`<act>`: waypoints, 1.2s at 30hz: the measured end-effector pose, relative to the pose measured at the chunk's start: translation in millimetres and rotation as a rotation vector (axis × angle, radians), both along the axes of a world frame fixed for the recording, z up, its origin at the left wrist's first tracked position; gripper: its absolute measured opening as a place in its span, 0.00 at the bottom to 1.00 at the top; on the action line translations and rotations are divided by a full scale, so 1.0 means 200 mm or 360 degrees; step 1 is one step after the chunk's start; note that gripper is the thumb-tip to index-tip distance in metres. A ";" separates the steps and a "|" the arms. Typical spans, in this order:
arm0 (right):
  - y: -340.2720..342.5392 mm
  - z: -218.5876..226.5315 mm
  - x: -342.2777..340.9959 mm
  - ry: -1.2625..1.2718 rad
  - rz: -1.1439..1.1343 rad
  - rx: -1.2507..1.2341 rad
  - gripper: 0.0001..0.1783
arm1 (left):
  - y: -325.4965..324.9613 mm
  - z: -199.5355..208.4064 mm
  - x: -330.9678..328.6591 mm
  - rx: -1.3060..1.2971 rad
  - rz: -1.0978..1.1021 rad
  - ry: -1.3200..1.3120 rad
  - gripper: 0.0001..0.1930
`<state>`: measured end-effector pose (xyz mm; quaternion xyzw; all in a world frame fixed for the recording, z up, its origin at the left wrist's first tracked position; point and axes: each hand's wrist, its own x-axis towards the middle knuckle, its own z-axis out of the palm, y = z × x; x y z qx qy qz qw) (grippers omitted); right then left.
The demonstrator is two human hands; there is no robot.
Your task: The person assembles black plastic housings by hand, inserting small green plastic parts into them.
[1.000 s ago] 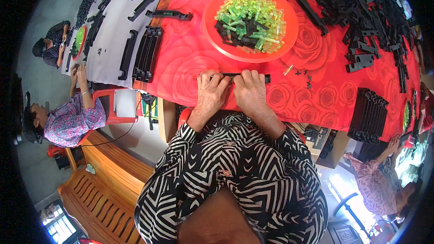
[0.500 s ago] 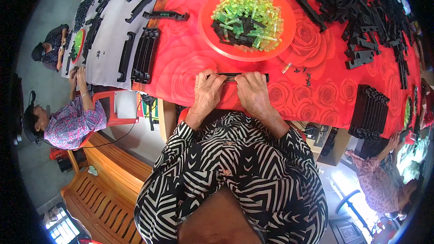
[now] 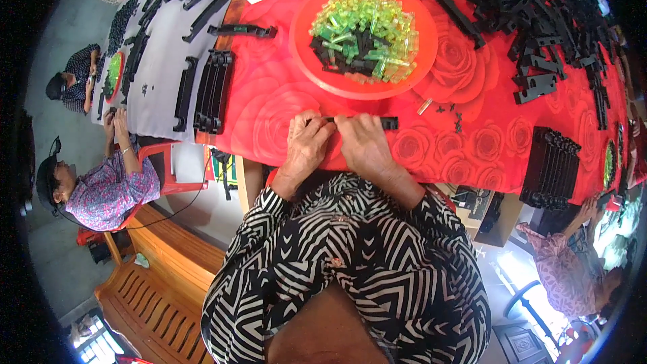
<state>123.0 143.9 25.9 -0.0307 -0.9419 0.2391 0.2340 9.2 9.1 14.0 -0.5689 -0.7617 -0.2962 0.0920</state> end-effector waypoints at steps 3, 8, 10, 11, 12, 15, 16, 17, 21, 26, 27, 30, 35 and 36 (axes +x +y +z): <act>-0.02 0.01 -0.01 -0.0069 0.0023 0.0084 0.26 | -0.01 0.02 -0.01 -0.0031 -0.0016 0.0004 0.16; -0.04 0.01 -0.02 -0.0055 0.0046 0.0000 0.28 | -0.02 -0.03 0.00 -0.0049 0.0047 -0.0014 0.17; -0.03 0.01 -0.01 -0.0081 -0.0016 0.0091 0.25 | 0.00 -0.01 0.00 -0.0032 0.0042 -0.0051 0.16; -0.03 0.00 -0.01 -0.0080 -0.0009 0.0085 0.25 | 0.00 -0.01 0.01 -0.0038 0.0049 -0.0051 0.16; -0.03 -0.01 -0.01 -0.0047 -0.0035 0.0090 0.25 | 0.01 0.00 0.01 -0.0030 0.0051 -0.0060 0.16; -0.03 -0.03 -0.02 0.0055 -0.0090 0.0053 0.25 | 0.01 0.02 0.02 -0.0017 0.0084 -0.0064 0.15; -0.03 -0.04 -0.02 0.0120 -0.0123 0.0014 0.25 | 0.02 0.02 0.02 -0.0007 0.0111 -0.0064 0.15; -0.02 -0.04 -0.01 0.0118 -0.0129 0.0019 0.25 | 0.03 0.02 0.02 -0.0003 0.0104 -0.0066 0.15; -0.02 -0.07 0.00 0.0120 -0.0102 0.0067 0.26 | 0.02 0.01 0.03 0.0030 0.0110 -0.0056 0.14; -0.03 -0.06 -0.01 0.0043 -0.0115 0.0116 0.27 | 0.01 -0.01 0.03 0.0015 0.0092 -0.0065 0.15; -0.04 -0.07 -0.01 0.0055 -0.0133 0.0163 0.27 | 0.01 -0.01 0.03 0.0022 0.0087 -0.0063 0.14; -0.03 -0.07 -0.01 0.0060 -0.0148 0.0242 0.27 | 0.02 -0.01 0.03 0.0022 0.0087 -0.0068 0.13; -0.03 -0.10 -0.01 0.0038 -0.0186 0.0306 0.26 | 0.02 0.00 0.03 0.0023 0.0079 -0.0058 0.13; -0.04 -0.11 -0.01 0.0044 -0.0184 0.0314 0.26 | 0.01 0.00 0.03 0.0016 0.0079 -0.0054 0.14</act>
